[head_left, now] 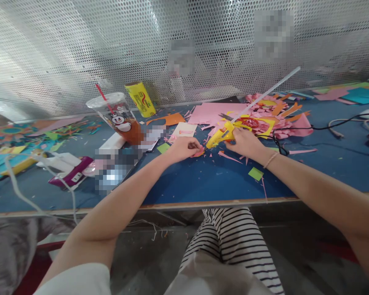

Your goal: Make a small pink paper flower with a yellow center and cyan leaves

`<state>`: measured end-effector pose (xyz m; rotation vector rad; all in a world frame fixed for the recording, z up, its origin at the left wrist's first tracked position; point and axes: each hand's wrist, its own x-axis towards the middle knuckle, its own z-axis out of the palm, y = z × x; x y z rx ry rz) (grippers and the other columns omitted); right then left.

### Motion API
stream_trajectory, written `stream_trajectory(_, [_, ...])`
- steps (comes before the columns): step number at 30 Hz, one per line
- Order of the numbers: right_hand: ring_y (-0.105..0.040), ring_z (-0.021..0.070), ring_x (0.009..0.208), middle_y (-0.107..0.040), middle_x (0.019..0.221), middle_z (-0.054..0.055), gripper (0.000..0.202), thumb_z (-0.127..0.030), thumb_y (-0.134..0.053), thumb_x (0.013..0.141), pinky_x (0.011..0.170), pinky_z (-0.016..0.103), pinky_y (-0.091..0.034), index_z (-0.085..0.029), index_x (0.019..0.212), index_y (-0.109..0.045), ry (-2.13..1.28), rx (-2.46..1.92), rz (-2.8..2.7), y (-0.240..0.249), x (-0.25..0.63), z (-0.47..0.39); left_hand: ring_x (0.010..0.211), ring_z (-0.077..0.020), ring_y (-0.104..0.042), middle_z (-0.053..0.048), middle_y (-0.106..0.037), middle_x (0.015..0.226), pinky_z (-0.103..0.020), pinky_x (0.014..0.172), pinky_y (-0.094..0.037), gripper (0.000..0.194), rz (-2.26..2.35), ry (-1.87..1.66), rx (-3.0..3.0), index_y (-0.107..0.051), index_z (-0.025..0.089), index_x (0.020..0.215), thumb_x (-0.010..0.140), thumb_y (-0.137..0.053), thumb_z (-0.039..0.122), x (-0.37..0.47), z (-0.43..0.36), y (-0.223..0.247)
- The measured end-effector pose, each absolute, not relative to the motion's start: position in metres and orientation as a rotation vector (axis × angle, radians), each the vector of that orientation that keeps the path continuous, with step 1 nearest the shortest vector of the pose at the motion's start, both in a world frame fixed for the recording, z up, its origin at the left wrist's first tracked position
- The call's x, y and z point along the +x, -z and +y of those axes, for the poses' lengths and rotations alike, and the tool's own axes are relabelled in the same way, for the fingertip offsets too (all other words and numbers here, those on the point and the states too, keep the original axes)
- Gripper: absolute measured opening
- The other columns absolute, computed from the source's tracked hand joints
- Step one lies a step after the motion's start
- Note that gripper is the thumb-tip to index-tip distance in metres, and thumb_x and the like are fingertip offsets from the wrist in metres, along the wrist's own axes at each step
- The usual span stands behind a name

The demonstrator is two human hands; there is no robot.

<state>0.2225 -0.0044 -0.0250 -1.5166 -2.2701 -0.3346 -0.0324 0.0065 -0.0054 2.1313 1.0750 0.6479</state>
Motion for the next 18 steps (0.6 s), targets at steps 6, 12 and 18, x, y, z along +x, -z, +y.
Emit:
stream_trajectory(6, [-0.059, 0.0288, 0.085, -0.061, 0.094, 0.019, 0.039, -0.035, -0.045, 0.08, 0.069, 0.037, -0.045, -0.006, 0.103, -0.053, 0.371, -1.501, -2.305, 0.0268, 0.2214, -0.0043, 0.047, -0.0101, -0.055, 0.0, -0.064, 0.056, -0.023, 0.049, -0.04, 0.014, 1.095, -0.642, 2.165, -0.064, 0.019, 0.072, 0.063, -0.054, 0.014, -0.0327, 0.0073, 0.0067])
stream_trajectory(12, [-0.059, 0.0277, 0.082, -0.063, 0.088, 0.017, 0.033, -0.033, -0.045, 0.08, 0.068, 0.036, -0.045, -0.007, 0.099, -0.052, 0.348, -1.494, -2.344, 0.0265, 0.2215, -0.0046, 0.049, -0.0097, -0.055, 0.001, -0.063, 0.056, -0.022, 0.051, -0.04, 0.012, 1.099, -0.662, 2.201, -0.065, 0.019, 0.072, 0.064, -0.057, 0.016, -0.033, 0.0084, 0.0081])
stream_trajectory(18, [-0.061, 0.0242, 0.075, -0.063, 0.085, 0.015, 0.03, -0.034, -0.046, 0.079, 0.062, 0.033, -0.046, -0.01, 0.096, -0.052, 0.28, -1.533, -2.342, 0.0246, 0.2213, -0.0055, 0.049, -0.0108, -0.055, -0.001, -0.065, 0.058, -0.025, 0.051, -0.04, 0.01, 1.116, -0.649, 2.154, -0.065, 0.019, 0.071, 0.064, -0.059, 0.018, -0.0326, 0.0083, 0.0078])
